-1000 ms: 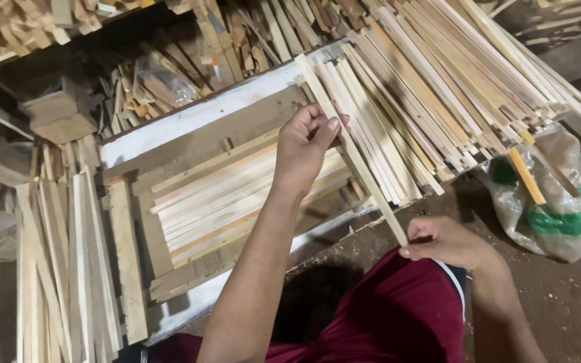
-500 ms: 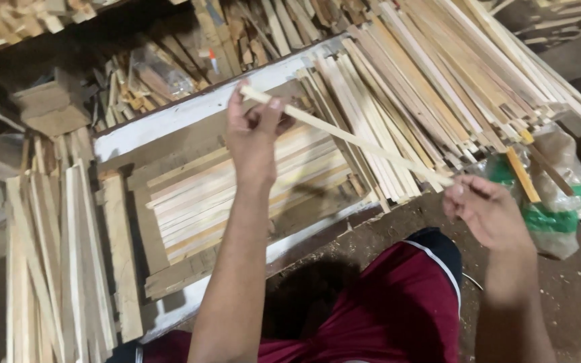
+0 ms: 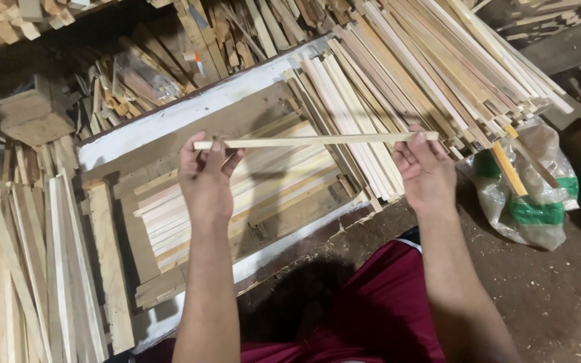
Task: Arranging and aligning wooden slats on a template and marking them with a pencil.
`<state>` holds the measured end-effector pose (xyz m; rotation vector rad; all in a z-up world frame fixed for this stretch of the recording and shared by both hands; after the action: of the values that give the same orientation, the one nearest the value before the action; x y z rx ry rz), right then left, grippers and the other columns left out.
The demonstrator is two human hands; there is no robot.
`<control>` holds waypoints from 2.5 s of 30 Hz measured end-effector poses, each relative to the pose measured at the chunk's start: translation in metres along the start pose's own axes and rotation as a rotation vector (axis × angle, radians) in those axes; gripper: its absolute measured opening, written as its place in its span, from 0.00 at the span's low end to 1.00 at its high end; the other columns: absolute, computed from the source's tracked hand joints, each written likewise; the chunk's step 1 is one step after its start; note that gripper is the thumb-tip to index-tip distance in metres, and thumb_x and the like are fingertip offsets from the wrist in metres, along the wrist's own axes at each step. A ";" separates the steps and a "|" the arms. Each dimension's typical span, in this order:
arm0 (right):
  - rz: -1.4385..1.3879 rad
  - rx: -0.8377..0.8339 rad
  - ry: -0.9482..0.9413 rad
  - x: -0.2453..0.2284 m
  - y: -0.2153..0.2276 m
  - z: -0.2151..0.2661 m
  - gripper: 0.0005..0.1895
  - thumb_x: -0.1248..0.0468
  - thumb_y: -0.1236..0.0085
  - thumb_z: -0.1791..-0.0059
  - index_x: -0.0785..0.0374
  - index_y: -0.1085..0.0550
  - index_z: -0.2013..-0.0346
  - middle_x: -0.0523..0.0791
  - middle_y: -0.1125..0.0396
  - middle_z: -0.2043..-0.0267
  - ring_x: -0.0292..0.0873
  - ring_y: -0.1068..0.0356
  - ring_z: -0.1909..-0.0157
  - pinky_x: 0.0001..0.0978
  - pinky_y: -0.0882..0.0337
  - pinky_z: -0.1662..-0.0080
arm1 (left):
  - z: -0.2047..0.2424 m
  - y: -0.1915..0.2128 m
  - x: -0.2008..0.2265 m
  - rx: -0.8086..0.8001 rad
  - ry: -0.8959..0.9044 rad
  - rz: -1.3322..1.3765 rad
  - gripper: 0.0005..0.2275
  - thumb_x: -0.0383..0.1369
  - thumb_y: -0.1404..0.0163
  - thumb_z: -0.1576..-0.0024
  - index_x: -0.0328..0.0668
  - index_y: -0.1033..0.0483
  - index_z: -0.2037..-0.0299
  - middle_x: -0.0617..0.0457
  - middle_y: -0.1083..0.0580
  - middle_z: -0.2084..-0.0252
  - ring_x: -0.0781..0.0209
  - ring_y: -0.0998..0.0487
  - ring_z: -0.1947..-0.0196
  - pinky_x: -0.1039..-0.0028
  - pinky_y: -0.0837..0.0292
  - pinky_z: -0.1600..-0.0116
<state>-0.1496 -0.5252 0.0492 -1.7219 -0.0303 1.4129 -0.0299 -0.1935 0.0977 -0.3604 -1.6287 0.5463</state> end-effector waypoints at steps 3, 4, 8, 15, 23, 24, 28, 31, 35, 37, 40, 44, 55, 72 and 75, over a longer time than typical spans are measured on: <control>-0.022 -0.013 -0.039 0.010 -0.017 -0.004 0.11 0.65 0.42 0.46 0.64 0.26 0.50 0.43 0.26 0.65 0.40 0.21 0.60 0.30 0.17 0.51 | 0.011 0.014 0.014 -0.004 0.037 0.020 0.10 0.22 0.50 0.38 0.41 0.31 0.48 0.44 0.27 0.58 0.54 0.19 0.62 0.58 0.13 0.50; -0.023 -0.018 -0.043 0.013 -0.018 -0.006 0.11 0.65 0.42 0.46 0.64 0.26 0.50 0.43 0.26 0.65 0.40 0.21 0.60 0.30 0.17 0.51 | 0.010 0.021 0.016 0.001 0.033 0.019 0.10 0.22 0.50 0.38 0.41 0.31 0.48 0.44 0.27 0.58 0.54 0.19 0.62 0.58 0.13 0.50; 0.016 -0.075 -0.098 0.021 -0.037 -0.010 0.10 0.64 0.41 0.46 0.63 0.24 0.51 0.44 0.27 0.65 0.40 0.21 0.60 0.30 0.17 0.51 | 0.009 0.052 0.031 0.028 -0.011 -0.002 0.09 0.21 0.49 0.38 0.39 0.27 0.50 0.46 0.28 0.62 0.53 0.18 0.63 0.61 0.14 0.51; 0.381 -0.271 -0.072 0.043 -0.078 -0.028 0.06 0.67 0.44 0.44 0.62 0.29 0.52 0.40 0.34 0.67 0.37 0.22 0.61 0.28 0.16 0.52 | 0.010 0.110 0.069 0.073 -0.127 -0.401 0.10 0.20 0.49 0.39 0.32 0.31 0.49 0.45 0.26 0.64 0.58 0.20 0.64 0.68 0.15 0.53; 0.904 -0.546 0.118 0.065 -0.122 -0.045 0.13 0.66 0.35 0.47 0.69 0.24 0.51 0.48 0.32 0.71 0.38 0.29 0.69 0.30 0.24 0.62 | -0.016 0.180 0.077 0.052 -0.193 -1.313 0.06 0.35 0.40 0.41 0.48 0.21 0.57 0.52 0.28 0.70 0.59 0.23 0.71 0.66 0.25 0.61; 0.987 -0.564 0.165 0.069 -0.125 -0.049 0.13 0.65 0.35 0.47 0.69 0.23 0.51 0.48 0.33 0.73 0.38 0.31 0.72 0.30 0.28 0.67 | -0.017 0.181 0.077 0.015 -0.232 -1.387 0.07 0.36 0.42 0.39 0.45 0.22 0.56 0.50 0.28 0.73 0.54 0.23 0.72 0.60 0.25 0.61; 1.269 -0.554 0.260 0.113 -0.106 -0.100 0.12 0.53 0.38 0.45 0.56 0.18 0.56 0.47 0.32 0.76 0.39 0.32 0.72 0.39 0.33 0.67 | -0.033 0.203 0.064 0.005 -0.226 -1.511 0.09 0.41 0.43 0.38 0.50 0.24 0.54 0.50 0.28 0.61 0.50 0.20 0.60 0.62 0.22 0.53; 1.445 -0.528 0.285 0.126 -0.105 -0.111 0.19 0.40 0.40 0.48 0.48 0.17 0.57 0.44 0.26 0.69 0.53 0.24 0.61 0.41 0.28 0.59 | -0.039 0.207 0.059 -0.023 -0.205 -1.576 0.10 0.42 0.45 0.36 0.49 0.24 0.54 0.50 0.29 0.58 0.49 0.20 0.57 0.62 0.21 0.50; 1.517 -0.472 0.255 0.123 -0.118 -0.105 0.16 0.43 0.39 0.49 0.46 0.17 0.57 0.47 0.25 0.67 0.59 0.25 0.60 0.46 0.28 0.59 | -0.045 0.205 0.058 -0.040 -0.204 -1.622 0.09 0.41 0.45 0.36 0.48 0.24 0.54 0.49 0.28 0.60 0.48 0.20 0.57 0.62 0.21 0.51; 1.552 -0.463 0.241 0.119 -0.125 -0.100 0.15 0.45 0.40 0.49 0.48 0.17 0.57 0.50 0.24 0.65 0.64 0.26 0.57 0.52 0.28 0.58 | -0.047 0.202 0.061 -0.048 -0.159 -1.618 0.09 0.40 0.46 0.36 0.47 0.24 0.53 0.46 0.27 0.59 0.47 0.20 0.56 0.62 0.21 0.50; 1.596 -0.453 0.226 0.119 -0.127 -0.098 0.15 0.43 0.39 0.49 0.46 0.17 0.58 0.50 0.24 0.65 0.62 0.25 0.58 0.50 0.27 0.58 | -0.048 0.203 0.061 -0.038 -0.168 -1.635 0.08 0.39 0.45 0.36 0.48 0.23 0.53 0.48 0.27 0.59 0.49 0.19 0.57 0.64 0.21 0.52; 1.613 -0.370 0.183 0.119 -0.130 -0.097 0.15 0.45 0.36 0.49 0.47 0.17 0.56 0.49 0.25 0.69 0.57 0.24 0.66 0.42 0.25 0.64 | -0.057 0.208 0.052 -0.052 -0.180 -1.666 0.07 0.39 0.43 0.39 0.49 0.22 0.56 0.49 0.27 0.61 0.49 0.19 0.58 0.64 0.19 0.54; 1.690 -0.493 0.697 0.127 -0.124 -0.082 0.10 0.50 0.38 0.51 0.48 0.17 0.61 0.43 0.23 0.65 0.51 0.25 0.56 0.42 0.24 0.51 | -0.048 0.186 0.052 -0.065 -0.259 -1.728 0.06 0.31 0.42 0.42 0.46 0.19 0.56 0.46 0.24 0.62 0.51 0.17 0.61 0.68 0.19 0.56; 1.898 0.009 0.277 0.054 0.039 -0.048 0.13 0.47 0.44 0.48 0.45 0.18 0.57 0.47 0.23 0.65 0.56 0.23 0.59 0.51 0.23 0.54 | -0.001 -0.021 -0.069 -0.478 -0.005 -2.033 0.25 0.52 0.63 0.35 0.58 0.37 0.30 0.40 0.41 0.33 0.39 0.49 0.27 0.48 0.57 0.27; 1.988 -0.024 0.104 0.046 0.053 -0.036 0.15 0.44 0.49 0.49 0.42 0.19 0.56 0.47 0.23 0.62 0.56 0.23 0.55 0.49 0.23 0.51 | 0.012 -0.056 -0.091 -0.588 -0.026 -1.993 0.28 0.53 0.64 0.35 0.50 0.39 0.28 0.38 0.46 0.28 0.38 0.52 0.26 0.49 0.60 0.26</control>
<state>-0.1304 -0.5551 -0.0216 -1.5627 2.2029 2.4297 -0.0252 -0.2898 0.0512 0.8722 -1.3634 -1.4156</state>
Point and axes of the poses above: each hand's wrist, its own z-axis away from the middle knuckle, its own y-axis out of the back of the hand, x = y × z, the point moved 1 cm from there along -z, towards the middle knuckle
